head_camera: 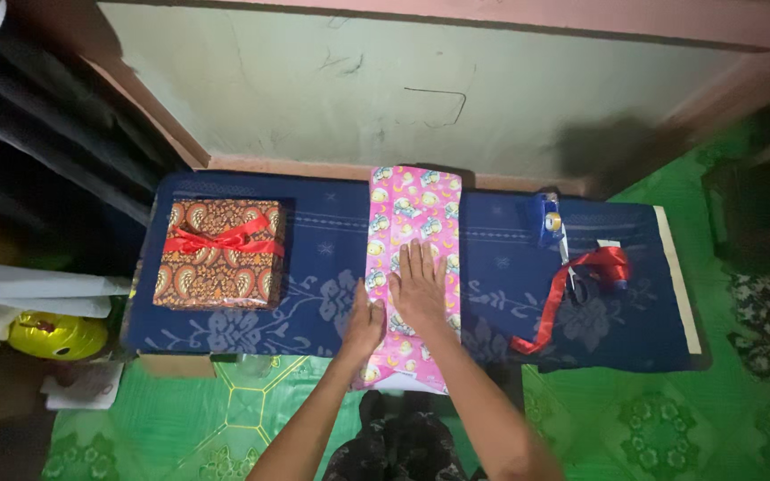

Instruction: The person wraps a rectangular box with pink patterned wrapping paper. They fold the paper over the box, smooth the edges, and secure the seams with clear tape. The person uses a tape dispenser to apply tape along the length of the package.

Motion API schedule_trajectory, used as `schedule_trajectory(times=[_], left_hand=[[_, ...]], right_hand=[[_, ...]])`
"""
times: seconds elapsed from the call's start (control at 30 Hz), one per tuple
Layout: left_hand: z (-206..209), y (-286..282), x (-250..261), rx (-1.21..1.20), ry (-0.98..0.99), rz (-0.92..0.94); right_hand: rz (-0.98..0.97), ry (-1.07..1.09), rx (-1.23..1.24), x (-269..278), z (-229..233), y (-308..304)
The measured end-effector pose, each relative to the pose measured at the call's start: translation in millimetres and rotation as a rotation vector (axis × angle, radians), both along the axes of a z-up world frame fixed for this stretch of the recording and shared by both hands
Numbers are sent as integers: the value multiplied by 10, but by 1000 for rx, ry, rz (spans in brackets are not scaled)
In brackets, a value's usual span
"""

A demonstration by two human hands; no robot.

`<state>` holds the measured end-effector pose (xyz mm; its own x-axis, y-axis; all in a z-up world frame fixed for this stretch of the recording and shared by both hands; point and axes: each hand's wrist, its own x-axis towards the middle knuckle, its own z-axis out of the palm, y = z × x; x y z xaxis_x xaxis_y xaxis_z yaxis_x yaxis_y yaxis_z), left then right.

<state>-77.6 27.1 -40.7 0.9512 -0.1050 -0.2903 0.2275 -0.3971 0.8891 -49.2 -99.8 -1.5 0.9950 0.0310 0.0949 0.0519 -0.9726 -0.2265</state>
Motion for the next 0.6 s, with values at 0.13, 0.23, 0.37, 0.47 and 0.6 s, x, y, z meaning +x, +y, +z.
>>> schedule_trajectory(times=[0.13,0.23,0.37,0.47,0.6], left_hand=[[-17,-10,46,-51,26,0],[-21,-3,67,-36,-72,-28],[82,-15,38,9,-45,-27],[243,-46,45,-48,-21,3],[394,-65,25,-66,210,31]], right_hand=[[28,11,1,-36,-22,58],[53,-50,59,-67,-64,45],[52,-82,173,-58,-133,36],[59,-86,259,-105,-177,74],[129,-65,499,-123,-203,-4]])
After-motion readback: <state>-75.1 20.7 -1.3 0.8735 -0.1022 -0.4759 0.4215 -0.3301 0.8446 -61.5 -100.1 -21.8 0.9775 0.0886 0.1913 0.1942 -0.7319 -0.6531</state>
